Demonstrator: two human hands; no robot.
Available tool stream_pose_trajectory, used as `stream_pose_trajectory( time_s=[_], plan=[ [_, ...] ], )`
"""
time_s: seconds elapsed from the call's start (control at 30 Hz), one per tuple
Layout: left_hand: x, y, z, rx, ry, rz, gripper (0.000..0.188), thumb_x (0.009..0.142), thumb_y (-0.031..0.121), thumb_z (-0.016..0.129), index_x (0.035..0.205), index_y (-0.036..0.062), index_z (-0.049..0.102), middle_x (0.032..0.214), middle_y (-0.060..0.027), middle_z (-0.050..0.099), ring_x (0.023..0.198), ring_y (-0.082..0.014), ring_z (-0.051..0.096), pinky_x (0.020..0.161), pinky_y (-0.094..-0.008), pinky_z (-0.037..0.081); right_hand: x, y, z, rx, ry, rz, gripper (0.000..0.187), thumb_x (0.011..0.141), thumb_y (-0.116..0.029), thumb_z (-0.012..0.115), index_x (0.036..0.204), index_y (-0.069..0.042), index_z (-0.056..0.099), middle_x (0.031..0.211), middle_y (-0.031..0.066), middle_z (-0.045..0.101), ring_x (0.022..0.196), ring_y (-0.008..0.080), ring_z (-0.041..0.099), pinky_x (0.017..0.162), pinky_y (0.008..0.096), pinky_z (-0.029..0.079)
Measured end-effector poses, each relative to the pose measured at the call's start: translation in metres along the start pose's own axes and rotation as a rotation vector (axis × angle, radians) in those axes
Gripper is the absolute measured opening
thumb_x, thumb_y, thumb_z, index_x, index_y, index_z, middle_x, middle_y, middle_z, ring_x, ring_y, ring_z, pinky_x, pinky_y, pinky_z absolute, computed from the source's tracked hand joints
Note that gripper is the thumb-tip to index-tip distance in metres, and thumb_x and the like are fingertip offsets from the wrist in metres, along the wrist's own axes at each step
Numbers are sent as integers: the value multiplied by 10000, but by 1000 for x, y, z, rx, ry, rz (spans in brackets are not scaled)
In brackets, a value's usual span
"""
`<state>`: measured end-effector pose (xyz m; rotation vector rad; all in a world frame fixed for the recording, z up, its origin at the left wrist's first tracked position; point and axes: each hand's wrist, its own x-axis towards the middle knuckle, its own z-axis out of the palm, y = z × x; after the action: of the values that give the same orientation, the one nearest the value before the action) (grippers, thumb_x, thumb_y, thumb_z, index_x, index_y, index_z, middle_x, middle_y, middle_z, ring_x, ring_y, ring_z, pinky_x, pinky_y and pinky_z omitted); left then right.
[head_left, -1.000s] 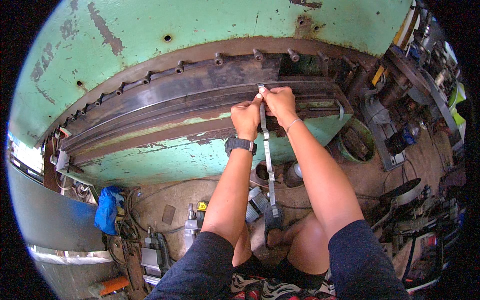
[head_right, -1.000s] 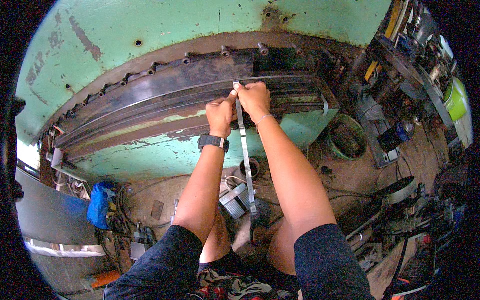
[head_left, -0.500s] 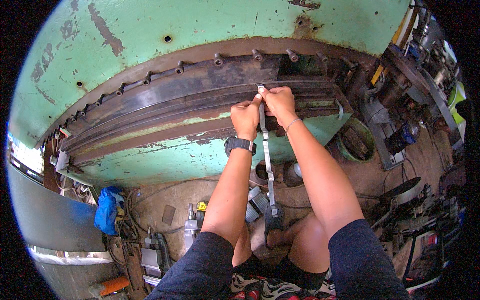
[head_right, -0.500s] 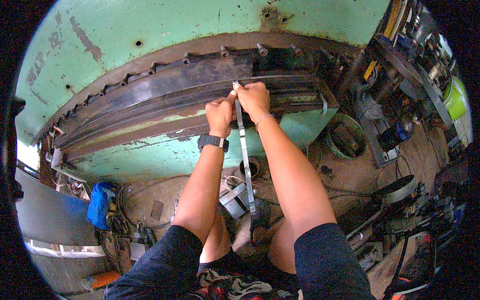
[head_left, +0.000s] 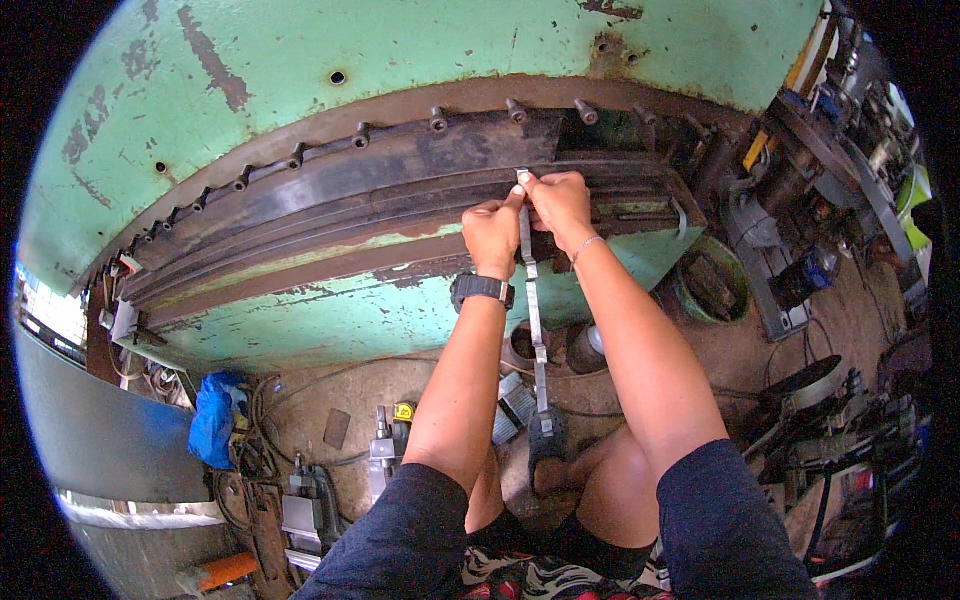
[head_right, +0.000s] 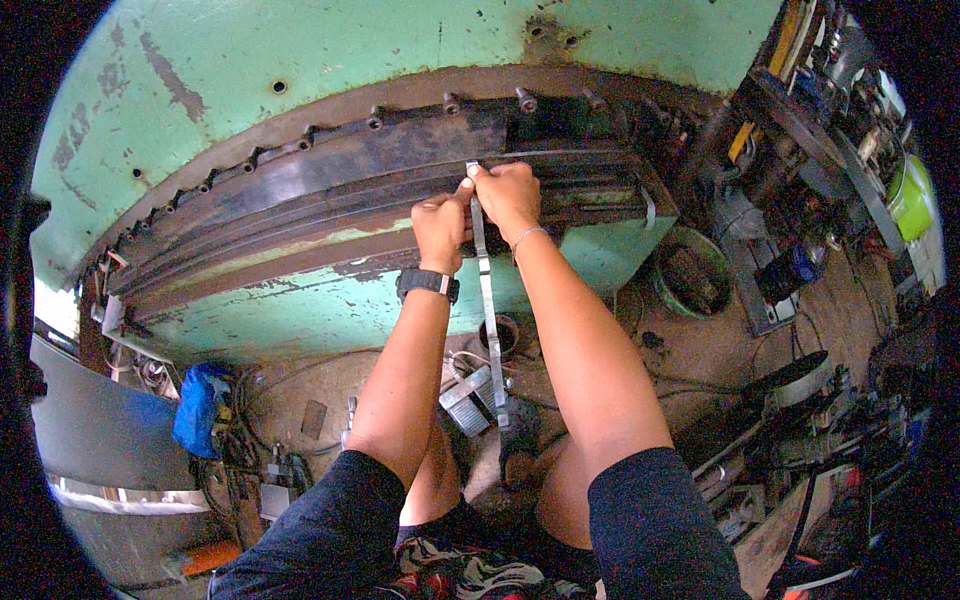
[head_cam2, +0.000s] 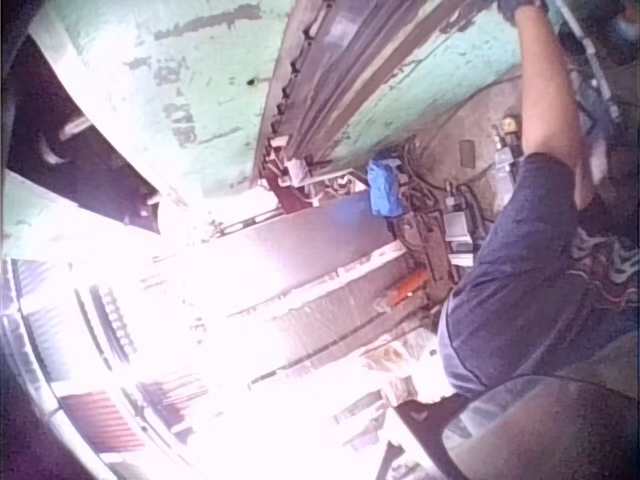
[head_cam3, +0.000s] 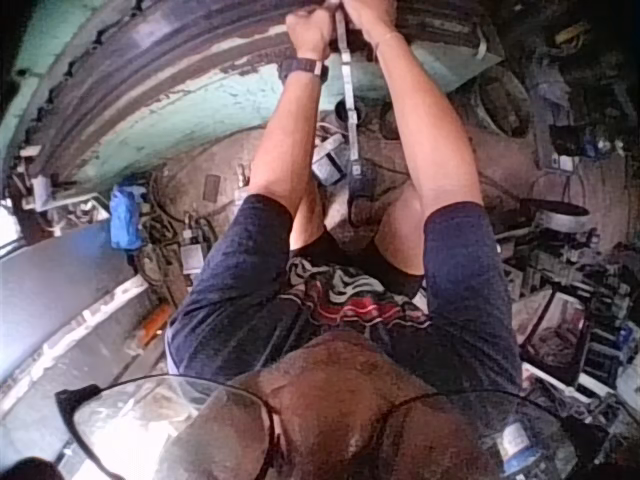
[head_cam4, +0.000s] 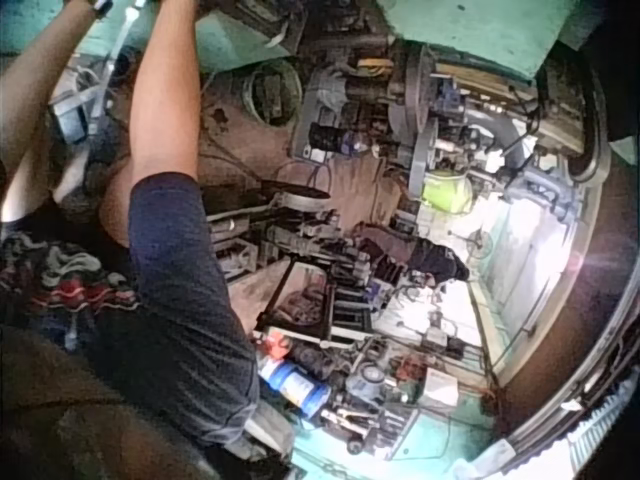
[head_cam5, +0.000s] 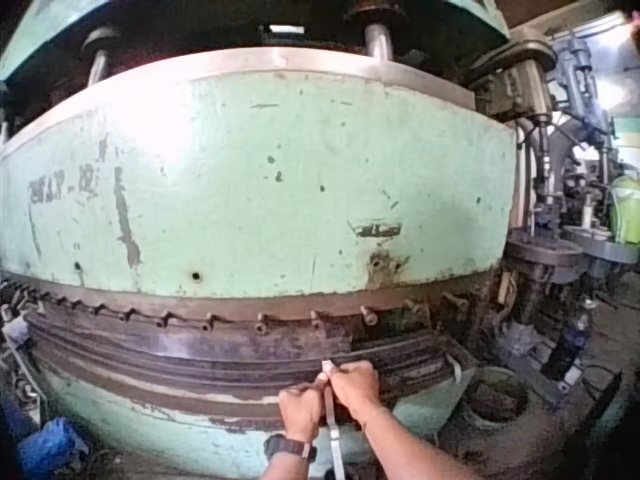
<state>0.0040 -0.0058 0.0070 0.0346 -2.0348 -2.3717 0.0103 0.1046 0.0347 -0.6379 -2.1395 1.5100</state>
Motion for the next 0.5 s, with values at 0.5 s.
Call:
stream_pose_trajectory(
  time_s=[0.5],
  plan=[
    [-27,6,-36,-90,-329,-165,155,963,137,703,998,-15,708,784,-29,678,609,-107,609,541,-244,497,-27,-20,-27,134,-294,106,420,961,-447,718,946,-27,727,865,78,723,712,194,688,674,372,580]
  ],
)
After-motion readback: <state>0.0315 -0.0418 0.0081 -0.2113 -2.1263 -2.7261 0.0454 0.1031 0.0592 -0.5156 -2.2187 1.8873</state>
